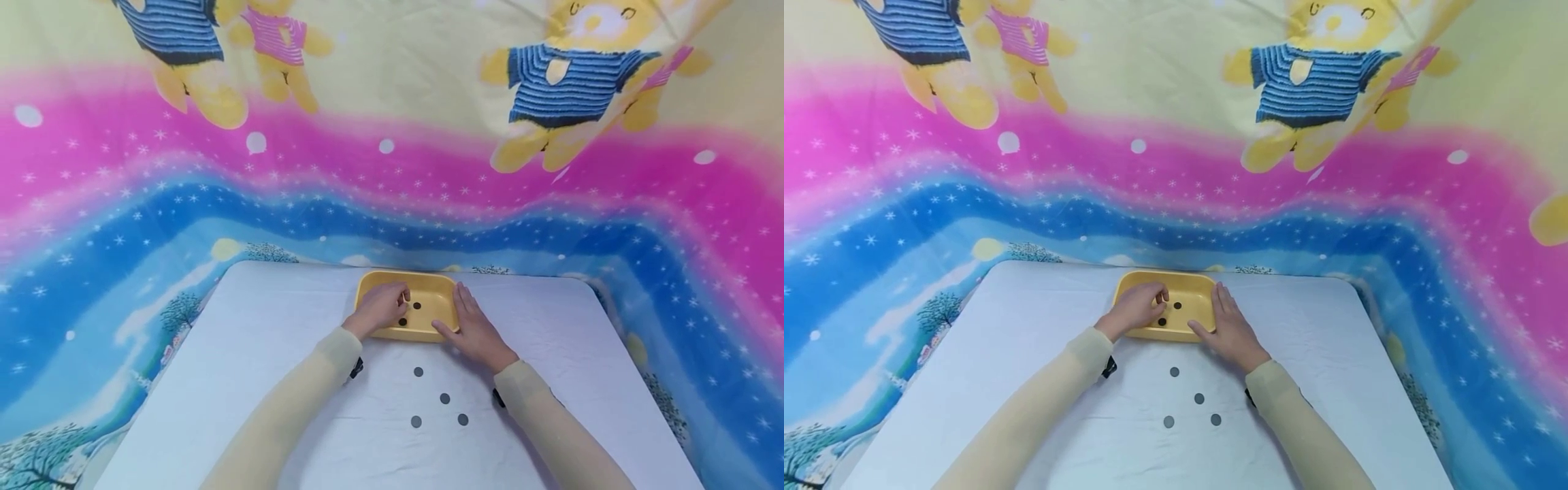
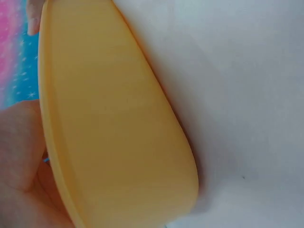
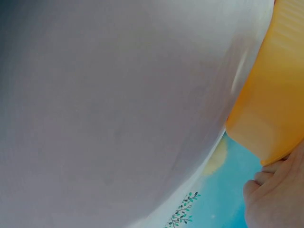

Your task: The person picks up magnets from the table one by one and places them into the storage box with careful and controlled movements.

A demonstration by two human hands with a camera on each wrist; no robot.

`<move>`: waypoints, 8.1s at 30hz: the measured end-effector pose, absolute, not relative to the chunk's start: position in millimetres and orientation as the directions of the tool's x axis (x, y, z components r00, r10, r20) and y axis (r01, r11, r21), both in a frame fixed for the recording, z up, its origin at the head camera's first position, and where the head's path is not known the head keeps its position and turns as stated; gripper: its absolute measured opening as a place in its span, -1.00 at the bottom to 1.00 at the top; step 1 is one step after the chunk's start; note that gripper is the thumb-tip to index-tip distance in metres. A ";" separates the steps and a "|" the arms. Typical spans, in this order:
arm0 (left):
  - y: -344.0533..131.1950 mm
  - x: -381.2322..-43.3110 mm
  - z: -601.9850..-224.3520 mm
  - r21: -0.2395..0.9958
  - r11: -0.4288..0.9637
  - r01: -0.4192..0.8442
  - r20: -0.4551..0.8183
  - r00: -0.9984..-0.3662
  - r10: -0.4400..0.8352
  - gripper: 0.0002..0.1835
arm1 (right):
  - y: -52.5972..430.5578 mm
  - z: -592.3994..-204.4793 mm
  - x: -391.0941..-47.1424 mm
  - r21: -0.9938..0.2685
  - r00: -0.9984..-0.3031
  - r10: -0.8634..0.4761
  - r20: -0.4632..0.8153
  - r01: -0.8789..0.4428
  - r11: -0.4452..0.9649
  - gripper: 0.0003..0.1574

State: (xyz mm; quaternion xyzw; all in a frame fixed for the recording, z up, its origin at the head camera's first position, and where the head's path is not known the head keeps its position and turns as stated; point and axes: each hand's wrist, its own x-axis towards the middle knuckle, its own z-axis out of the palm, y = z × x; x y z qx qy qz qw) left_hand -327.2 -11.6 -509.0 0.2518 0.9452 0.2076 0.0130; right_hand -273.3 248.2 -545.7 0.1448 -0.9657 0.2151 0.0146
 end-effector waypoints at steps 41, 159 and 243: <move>-52.5 -245.5 -504.4 0.420 0.664 0.618 0.265 -0.784 0.562 -0.86 | 248.1 -544.9 -275.3 -0.410 -0.954 -0.283 0.103 -0.299 0.862 0.39; -37.1 -192.8 -541.6 0.444 0.407 0.798 0.089 -0.491 0.866 -0.87 | 249.9 -549.6 -277.4 -0.406 -0.955 -0.286 0.075 -0.291 0.866 0.40; 32.0 -334.1 -526.8 0.570 0.745 0.347 -0.040 -0.894 0.447 -0.91 | 249.1 -548.2 -275.9 -0.435 -0.954 -0.287 0.091 -0.297 0.850 0.40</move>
